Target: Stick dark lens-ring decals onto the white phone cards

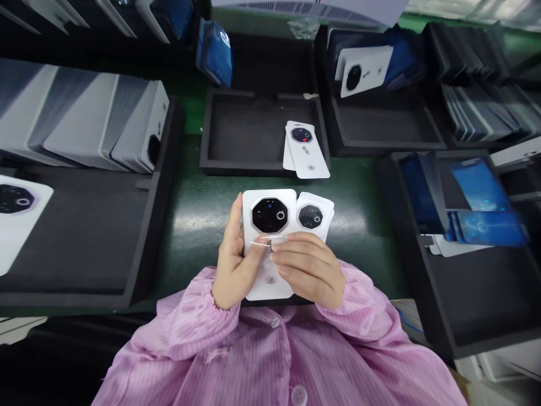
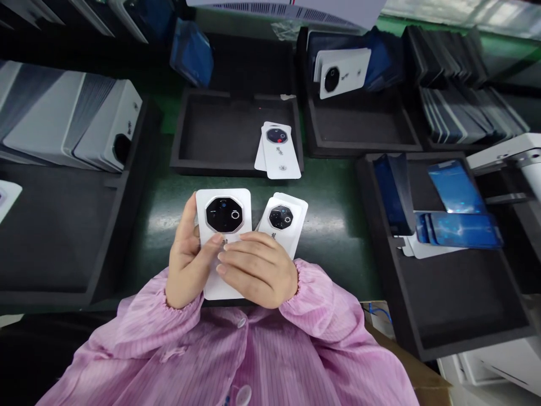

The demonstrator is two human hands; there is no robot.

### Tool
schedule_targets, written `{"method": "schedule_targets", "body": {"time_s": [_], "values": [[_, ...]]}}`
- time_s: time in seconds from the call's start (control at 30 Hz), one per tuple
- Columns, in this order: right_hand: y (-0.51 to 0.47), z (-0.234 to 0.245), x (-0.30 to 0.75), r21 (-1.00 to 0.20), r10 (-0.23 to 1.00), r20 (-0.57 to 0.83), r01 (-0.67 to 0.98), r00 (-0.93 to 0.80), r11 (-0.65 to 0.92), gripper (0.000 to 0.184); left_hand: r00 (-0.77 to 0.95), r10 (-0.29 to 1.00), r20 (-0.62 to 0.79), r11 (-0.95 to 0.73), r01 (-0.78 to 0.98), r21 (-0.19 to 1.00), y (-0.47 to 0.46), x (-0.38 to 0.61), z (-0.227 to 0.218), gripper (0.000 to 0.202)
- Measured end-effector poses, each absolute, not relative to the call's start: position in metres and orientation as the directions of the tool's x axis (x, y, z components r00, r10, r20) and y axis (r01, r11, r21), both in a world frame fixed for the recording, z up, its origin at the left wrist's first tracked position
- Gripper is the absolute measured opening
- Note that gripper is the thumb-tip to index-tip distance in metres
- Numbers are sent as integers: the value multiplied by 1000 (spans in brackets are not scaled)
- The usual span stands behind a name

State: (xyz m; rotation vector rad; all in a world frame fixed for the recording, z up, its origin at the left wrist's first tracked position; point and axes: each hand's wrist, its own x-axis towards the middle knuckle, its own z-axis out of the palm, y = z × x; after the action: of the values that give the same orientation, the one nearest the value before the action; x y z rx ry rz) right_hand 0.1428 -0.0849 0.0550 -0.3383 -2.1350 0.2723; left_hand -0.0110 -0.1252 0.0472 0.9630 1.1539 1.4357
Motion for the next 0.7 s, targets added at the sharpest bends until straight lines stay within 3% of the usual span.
{"method": "schedule_targets", "body": {"time_s": [0.27, 0.7], "values": [[-86, 49, 144, -328, 350, 781, 138, -516, 935, 17, -209, 977, 37, -67, -140, 988, -128, -12, 43, 70], [-86, 50, 143, -346, 372, 777, 149, -508, 926, 17, -145, 989, -31, -9, -262, 965, -125, -11, 49, 66]]}}
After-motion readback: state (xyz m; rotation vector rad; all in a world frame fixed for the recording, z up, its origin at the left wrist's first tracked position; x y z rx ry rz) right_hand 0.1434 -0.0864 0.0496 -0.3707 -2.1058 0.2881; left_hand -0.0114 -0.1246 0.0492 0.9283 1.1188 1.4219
